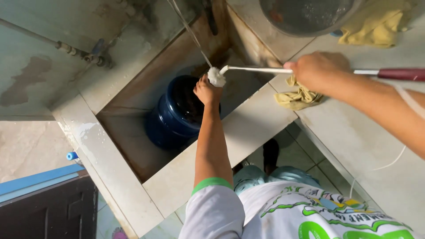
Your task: Washing a large blue water jug using a scrub pad, a long brush, and a screwdriver for cleaning.
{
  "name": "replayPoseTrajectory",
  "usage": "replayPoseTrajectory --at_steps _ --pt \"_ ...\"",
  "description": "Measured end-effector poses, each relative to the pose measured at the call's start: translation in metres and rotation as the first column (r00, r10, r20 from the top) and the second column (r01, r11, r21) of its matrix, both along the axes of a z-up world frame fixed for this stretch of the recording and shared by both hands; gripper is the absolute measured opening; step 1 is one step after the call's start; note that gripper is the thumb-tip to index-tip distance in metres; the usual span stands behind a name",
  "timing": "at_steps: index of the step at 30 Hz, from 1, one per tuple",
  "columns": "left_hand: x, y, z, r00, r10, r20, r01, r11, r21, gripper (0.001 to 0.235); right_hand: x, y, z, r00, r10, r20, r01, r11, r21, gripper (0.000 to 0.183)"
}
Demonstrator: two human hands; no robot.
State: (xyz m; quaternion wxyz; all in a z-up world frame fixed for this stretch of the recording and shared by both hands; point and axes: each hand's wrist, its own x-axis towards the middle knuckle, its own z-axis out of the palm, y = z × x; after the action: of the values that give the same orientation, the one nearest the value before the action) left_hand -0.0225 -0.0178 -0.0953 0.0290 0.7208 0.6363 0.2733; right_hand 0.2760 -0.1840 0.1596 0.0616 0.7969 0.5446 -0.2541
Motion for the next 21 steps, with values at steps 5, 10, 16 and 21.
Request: replayPoseTrajectory --at_steps 5,10,16,21 --pt "-0.004 0.019 0.006 1.000 0.019 0.022 -0.019 1.000 -0.008 0.050 -0.014 0.002 -0.024 0.990 0.140 0.020 -0.141 0.989 0.047 0.061" --pt "0.000 0.033 0.007 1.000 0.006 0.023 -0.004 0.997 -0.073 0.054 -0.009 0.032 0.006 0.967 0.231 0.106 -0.239 0.969 0.069 0.061" --pt "0.008 0.039 0.012 0.998 0.042 0.035 -0.043 0.999 0.006 0.066 0.003 0.057 -0.012 0.935 0.278 0.218 -0.326 0.919 0.223 0.066" --pt "-0.002 0.019 0.006 0.994 0.103 0.032 -0.100 0.991 -0.090 0.070 0.008 0.065 -0.034 0.960 0.193 0.202 -0.232 0.954 0.188 0.067"
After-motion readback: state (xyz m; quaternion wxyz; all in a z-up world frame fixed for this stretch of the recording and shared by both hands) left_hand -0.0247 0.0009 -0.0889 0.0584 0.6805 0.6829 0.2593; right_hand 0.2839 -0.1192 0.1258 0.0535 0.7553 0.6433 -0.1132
